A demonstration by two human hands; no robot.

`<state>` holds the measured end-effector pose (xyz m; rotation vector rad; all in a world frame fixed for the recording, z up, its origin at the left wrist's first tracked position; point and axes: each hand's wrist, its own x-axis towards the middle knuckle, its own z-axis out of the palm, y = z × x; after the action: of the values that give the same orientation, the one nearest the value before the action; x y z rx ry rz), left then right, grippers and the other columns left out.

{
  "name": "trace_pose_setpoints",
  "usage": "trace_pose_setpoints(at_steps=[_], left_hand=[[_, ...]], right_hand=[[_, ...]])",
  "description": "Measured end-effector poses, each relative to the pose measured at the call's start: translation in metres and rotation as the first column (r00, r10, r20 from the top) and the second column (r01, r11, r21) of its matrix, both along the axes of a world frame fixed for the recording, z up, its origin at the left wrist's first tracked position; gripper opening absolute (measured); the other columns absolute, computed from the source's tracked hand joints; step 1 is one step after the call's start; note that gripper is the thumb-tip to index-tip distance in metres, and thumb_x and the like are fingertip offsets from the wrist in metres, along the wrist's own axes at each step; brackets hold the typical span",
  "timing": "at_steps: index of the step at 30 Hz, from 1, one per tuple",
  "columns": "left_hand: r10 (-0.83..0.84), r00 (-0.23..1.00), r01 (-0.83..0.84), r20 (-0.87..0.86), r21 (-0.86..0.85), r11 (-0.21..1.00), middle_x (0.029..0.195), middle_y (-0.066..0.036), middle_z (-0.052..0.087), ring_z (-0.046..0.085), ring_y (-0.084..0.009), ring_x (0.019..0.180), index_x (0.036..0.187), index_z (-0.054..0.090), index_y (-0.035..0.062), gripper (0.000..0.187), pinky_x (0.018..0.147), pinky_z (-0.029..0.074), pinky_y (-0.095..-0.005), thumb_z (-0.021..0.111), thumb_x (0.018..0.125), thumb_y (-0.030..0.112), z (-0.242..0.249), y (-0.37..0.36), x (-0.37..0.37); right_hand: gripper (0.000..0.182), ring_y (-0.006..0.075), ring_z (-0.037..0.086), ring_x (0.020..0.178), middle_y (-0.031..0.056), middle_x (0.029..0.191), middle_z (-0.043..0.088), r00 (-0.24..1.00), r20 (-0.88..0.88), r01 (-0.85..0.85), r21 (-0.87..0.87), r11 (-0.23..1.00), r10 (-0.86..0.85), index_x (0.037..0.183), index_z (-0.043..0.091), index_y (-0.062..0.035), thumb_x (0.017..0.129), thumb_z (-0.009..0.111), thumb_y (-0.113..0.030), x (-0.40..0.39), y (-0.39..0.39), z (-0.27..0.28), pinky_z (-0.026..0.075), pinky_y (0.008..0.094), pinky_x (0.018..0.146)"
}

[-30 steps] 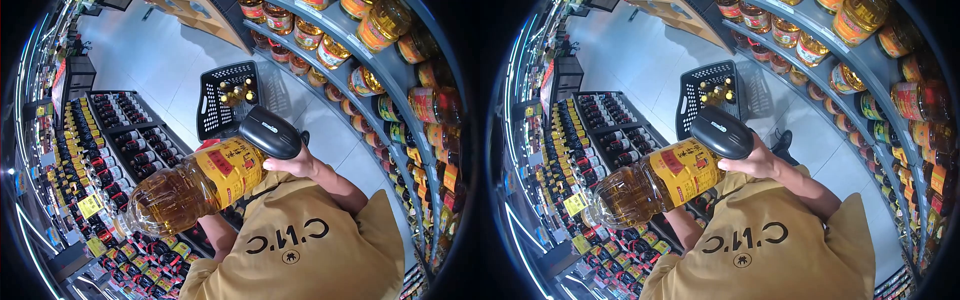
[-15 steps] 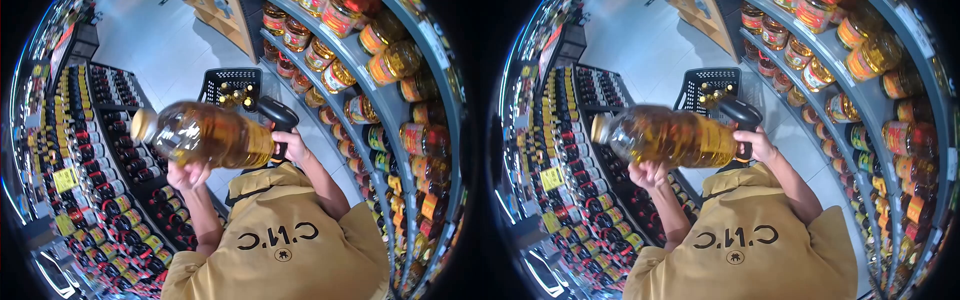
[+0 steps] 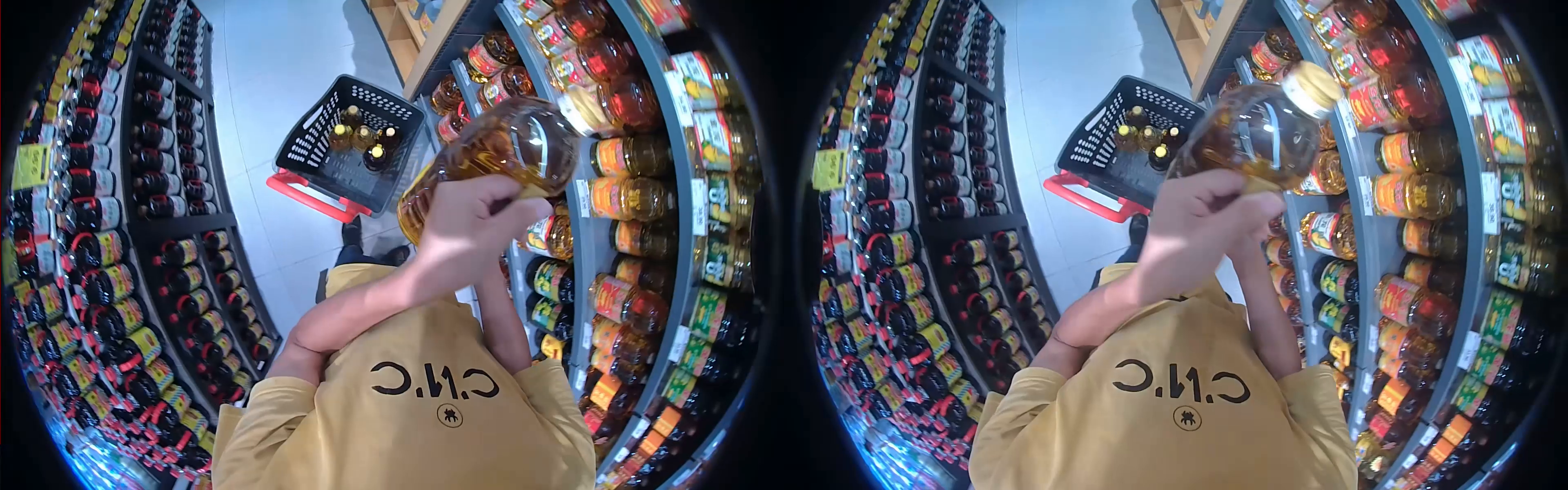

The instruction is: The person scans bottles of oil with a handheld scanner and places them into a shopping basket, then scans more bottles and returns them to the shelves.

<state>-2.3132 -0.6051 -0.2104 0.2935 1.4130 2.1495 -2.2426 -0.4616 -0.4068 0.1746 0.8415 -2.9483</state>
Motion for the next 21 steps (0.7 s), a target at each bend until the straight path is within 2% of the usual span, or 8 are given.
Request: trace_pose_setpoints(at_steps=[3,4,6,9,12,14,17,21], left_hand=[[-0.040,0.998,0.034,-0.055,-0.103,0.994,0.067,-0.003,0.066,0.059,-0.0038,0.063,0.082,0.071,-0.0029,0.026,0.057,0.045,-0.0229,0.072,0.089,0.022,0.009,0.001,0.000],[-0.023,0.996,0.017,-0.087,-0.068,0.998,0.066,-0.004,0.066,0.059,-0.0045,0.062,0.081,0.071,-0.0034,0.027,0.056,0.045,-0.0236,0.071,0.089,0.022,0.004,0.005,0.001],[-0.115,0.993,0.114,-0.026,-0.051,0.992,0.065,-0.006,0.065,0.058,-0.0058,0.060,0.083,0.069,-0.0046,0.025,0.055,0.046,-0.0255,0.071,0.089,0.020,0.004,0.002,-0.002],[0.046,0.992,-0.037,-0.121,0.080,0.996,0.064,-0.008,0.064,0.056,-0.0071,0.059,0.085,0.068,-0.0047,0.024,0.054,0.045,-0.0283,0.071,0.090,0.018,-0.006,0.009,0.003],[0.149,0.972,-0.128,-0.179,0.127,0.984,0.066,-0.021,0.059,0.060,-0.0394,0.061,0.081,0.064,-0.0031,0.023,0.056,0.047,-0.0415,0.066,0.090,0.018,-0.006,0.008,0.003],[0.158,0.971,-0.133,-0.180,0.145,0.981,0.073,-0.021,0.061,0.062,-0.0396,0.065,0.084,0.065,-0.0028,0.018,0.059,0.049,-0.0442,0.067,0.090,0.015,-0.005,0.009,0.006],[0.219,0.930,-0.167,-0.297,0.191,0.967,0.073,-0.020,0.060,0.061,-0.0404,0.066,0.084,0.062,-0.0022,0.017,0.059,0.048,-0.0469,0.067,0.090,0.012,-0.011,0.019,0.013],[0.254,0.888,-0.185,-0.383,0.208,0.960,0.072,-0.019,0.060,0.063,-0.0378,0.066,0.079,0.057,-0.0020,0.021,0.061,0.052,-0.0452,0.066,0.091,0.014,-0.014,0.033,0.023]], right_hand=[[0.050,0.0279,0.059,0.122,0.0167,0.134,0.058,1.000,0.025,-0.011,0.016,1.000,0.010,0.137,0.047,0.0032,0.094,0.047,-0.021,0.014,0.002,0.007,0.047,0.0431,0.106],[0.050,0.0280,0.059,0.122,0.0167,0.134,0.058,0.999,0.032,-0.013,0.025,1.000,0.013,0.137,0.047,0.0032,0.094,0.047,-0.021,0.019,0.002,0.010,0.047,0.0431,0.106],[0.050,0.0280,0.059,0.122,0.0169,0.134,0.058,0.998,0.052,-0.019,0.037,0.999,0.017,0.137,0.047,0.0033,0.094,0.047,-0.021,0.027,0.002,0.014,0.047,0.0432,0.106],[0.050,0.0281,0.059,0.122,0.0171,0.134,0.058,0.997,0.072,-0.017,0.058,0.998,0.013,0.137,0.047,0.0035,0.094,0.047,-0.021,0.037,0.002,0.022,0.047,0.0434,0.106],[0.050,0.0282,0.059,0.122,0.0173,0.134,0.058,0.996,0.087,-0.018,0.074,0.997,0.011,0.137,0.047,0.0037,0.094,0.047,-0.021,0.043,0.004,0.027,0.047,0.0435,0.106],[0.050,0.0282,0.059,0.122,0.0174,0.134,0.058,0.995,0.096,-0.020,0.078,0.997,0.013,0.137,0.047,0.0038,0.094,0.047,-0.021,0.047,0.005,0.031,0.047,0.0436,0.106],[0.050,0.0283,0.059,0.122,0.0176,0.134,0.058,0.994,0.113,-0.025,0.093,0.995,0.014,0.137,0.047,0.0040,0.094,0.048,-0.021,0.051,0.008,0.035,0.047,0.0437,0.106],[0.050,0.0284,0.059,0.122,0.0178,0.134,0.058,0.988,0.149,-0.043,0.106,0.993,0.027,0.137,0.047,0.0042,0.094,0.048,-0.021,0.054,0.010,0.041,0.047,0.0439,0.107]])
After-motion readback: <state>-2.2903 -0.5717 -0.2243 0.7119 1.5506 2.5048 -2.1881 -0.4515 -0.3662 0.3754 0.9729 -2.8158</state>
